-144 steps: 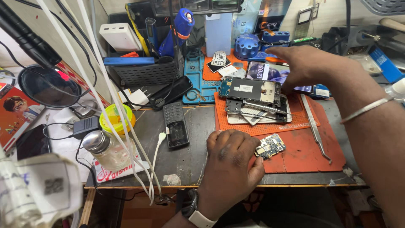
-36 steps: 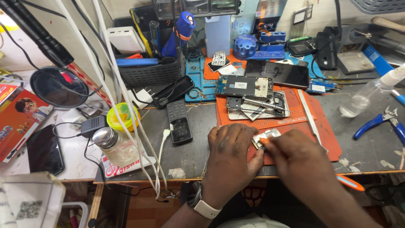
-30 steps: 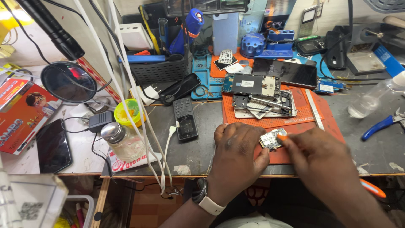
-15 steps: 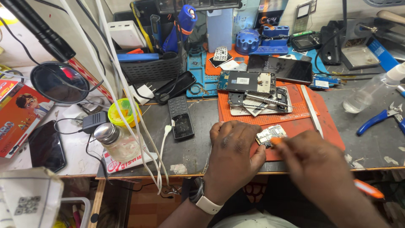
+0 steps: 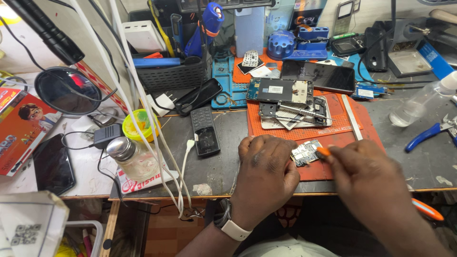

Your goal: The person cleans a small electronic circuit board using a toothbrush and a spray bottle, then uses tweezers to adjust a component on the board. The person scrubs the board, sprays it with liquid, and continues scrubbing before switching to tweezers for fine manipulation.

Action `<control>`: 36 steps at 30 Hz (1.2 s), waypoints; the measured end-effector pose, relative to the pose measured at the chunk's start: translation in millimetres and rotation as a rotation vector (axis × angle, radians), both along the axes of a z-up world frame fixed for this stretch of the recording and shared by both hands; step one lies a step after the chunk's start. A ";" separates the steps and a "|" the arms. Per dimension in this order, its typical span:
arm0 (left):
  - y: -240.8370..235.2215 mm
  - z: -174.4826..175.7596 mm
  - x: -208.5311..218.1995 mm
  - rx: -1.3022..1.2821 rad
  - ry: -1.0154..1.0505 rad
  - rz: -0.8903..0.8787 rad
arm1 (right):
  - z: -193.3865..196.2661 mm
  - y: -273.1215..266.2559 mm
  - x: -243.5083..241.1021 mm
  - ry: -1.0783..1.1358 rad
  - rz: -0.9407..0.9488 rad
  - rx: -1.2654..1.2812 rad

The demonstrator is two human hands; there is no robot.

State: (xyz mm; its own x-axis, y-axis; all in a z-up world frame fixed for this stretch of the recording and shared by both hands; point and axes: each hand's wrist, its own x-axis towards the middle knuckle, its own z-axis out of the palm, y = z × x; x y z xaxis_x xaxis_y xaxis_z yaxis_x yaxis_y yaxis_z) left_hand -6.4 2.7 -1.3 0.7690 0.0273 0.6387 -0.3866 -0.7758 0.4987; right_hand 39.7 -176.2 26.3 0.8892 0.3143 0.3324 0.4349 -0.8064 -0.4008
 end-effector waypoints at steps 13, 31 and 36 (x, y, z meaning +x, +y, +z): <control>-1.0 0.9 0.2 -0.001 -0.025 0.012 | -5.6 -0.3 -1.9 -0.021 0.172 0.083; -0.8 1.1 -0.7 0.015 0.009 0.014 | -5.4 5.5 11.0 0.042 0.037 0.068; -1.5 -1.8 0.7 0.022 0.007 0.015 | -5.9 4.4 10.7 -0.003 0.127 0.057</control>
State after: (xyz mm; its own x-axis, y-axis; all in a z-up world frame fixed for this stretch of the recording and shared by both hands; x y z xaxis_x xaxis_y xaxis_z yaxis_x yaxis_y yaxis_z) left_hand -5.7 1.2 -3.1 0.7734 0.0255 0.6335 -0.3708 -0.7922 0.4846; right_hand 50.5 -171.8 20.4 0.8426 0.4045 0.3555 0.5330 -0.7207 -0.4432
